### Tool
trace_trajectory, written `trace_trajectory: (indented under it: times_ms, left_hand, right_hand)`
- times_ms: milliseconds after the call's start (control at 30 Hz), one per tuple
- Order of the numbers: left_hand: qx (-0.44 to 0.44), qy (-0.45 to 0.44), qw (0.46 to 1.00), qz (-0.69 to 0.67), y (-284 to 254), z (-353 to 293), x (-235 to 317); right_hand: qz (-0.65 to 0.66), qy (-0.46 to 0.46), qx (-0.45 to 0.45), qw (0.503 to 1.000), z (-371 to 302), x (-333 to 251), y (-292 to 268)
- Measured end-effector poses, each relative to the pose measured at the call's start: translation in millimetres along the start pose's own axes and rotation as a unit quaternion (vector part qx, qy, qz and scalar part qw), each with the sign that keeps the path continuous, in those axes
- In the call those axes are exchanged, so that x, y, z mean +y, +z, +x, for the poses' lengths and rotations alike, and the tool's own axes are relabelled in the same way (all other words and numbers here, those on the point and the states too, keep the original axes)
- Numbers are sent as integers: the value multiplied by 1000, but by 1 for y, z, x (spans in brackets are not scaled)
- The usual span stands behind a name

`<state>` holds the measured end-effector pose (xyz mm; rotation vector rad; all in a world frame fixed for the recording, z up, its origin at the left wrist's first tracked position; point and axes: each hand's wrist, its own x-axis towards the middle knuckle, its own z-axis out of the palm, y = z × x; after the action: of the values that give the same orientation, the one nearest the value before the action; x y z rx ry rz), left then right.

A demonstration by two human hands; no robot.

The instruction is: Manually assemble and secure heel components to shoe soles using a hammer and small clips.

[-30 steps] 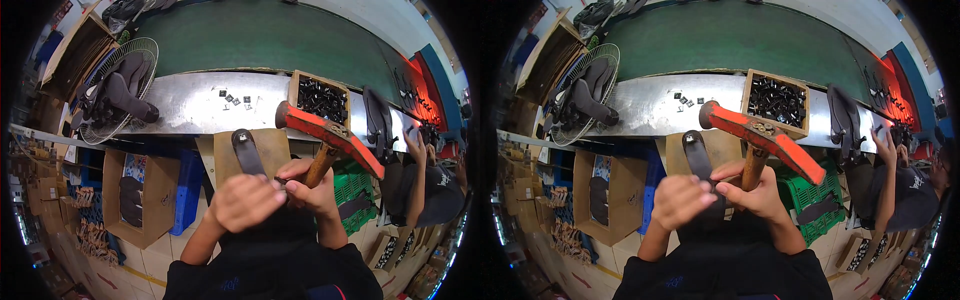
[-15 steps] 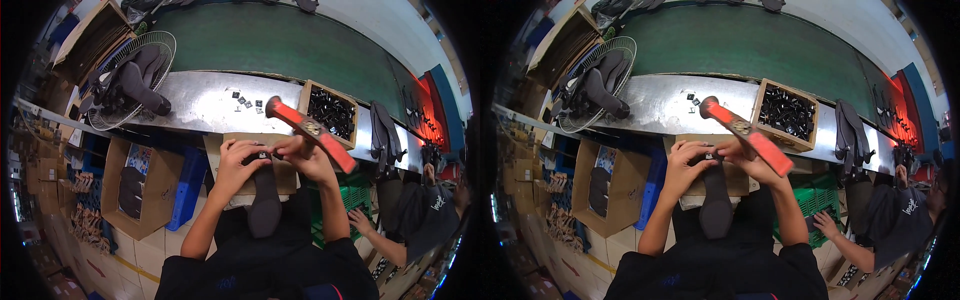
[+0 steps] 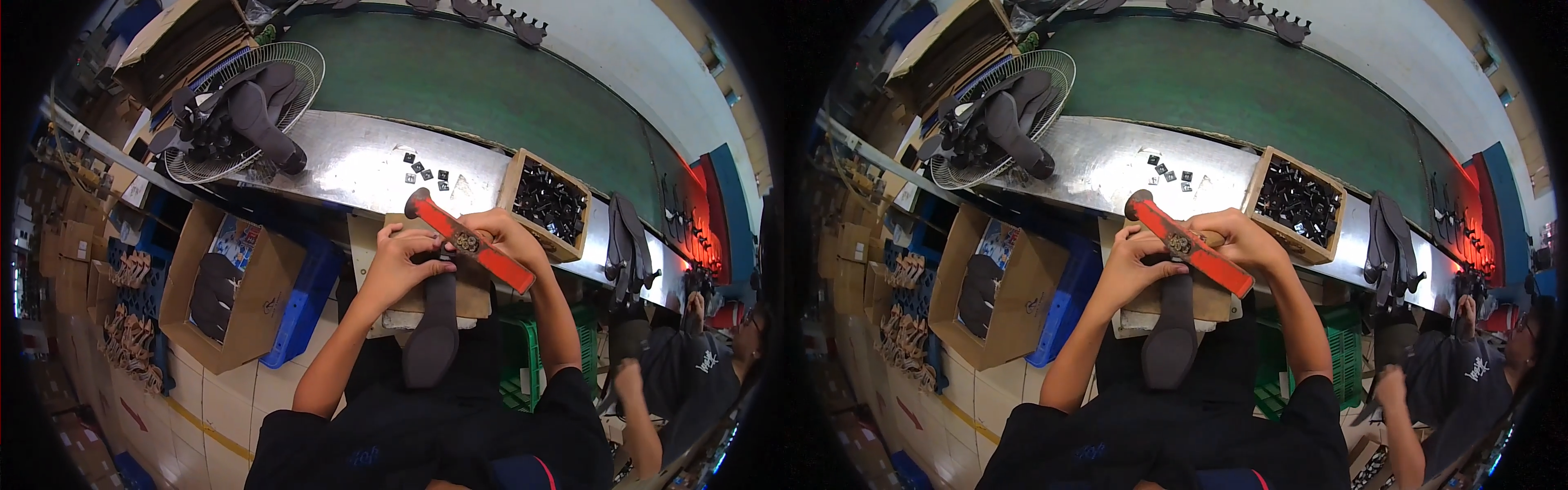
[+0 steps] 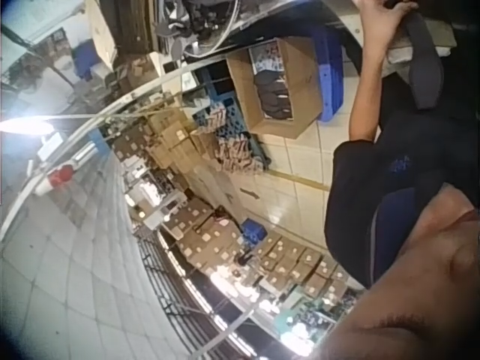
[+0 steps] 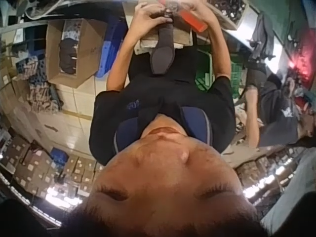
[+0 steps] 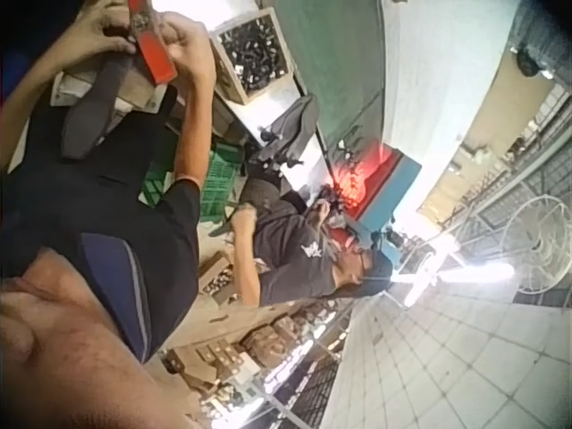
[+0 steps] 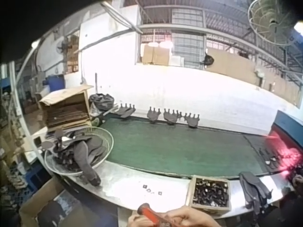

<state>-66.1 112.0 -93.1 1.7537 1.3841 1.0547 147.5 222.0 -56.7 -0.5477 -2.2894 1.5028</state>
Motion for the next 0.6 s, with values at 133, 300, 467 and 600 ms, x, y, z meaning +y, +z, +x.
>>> trace_trajectory:
  times_ms: [133, 300, 467, 600]
  left_hand:
    - [7, -6, 1000, -7, -3, 0, 5]
    - [23, 21, 999, -17, -2, 1, 13]
    - [-35, -52, 982, -177, -7, 2, 12]
    - [-39, -39, 986, -160, -7, 10, 7]
  right_hand:
    - [6, -37, 0, 999, 9, -13, 5]
    - [2, -97, 15, 995, 5, -5, 3]
    - [-58, -87, 45, 994, -5, -16, 6]
    - [-33, 14, 187, 982, -37, -44, 35]
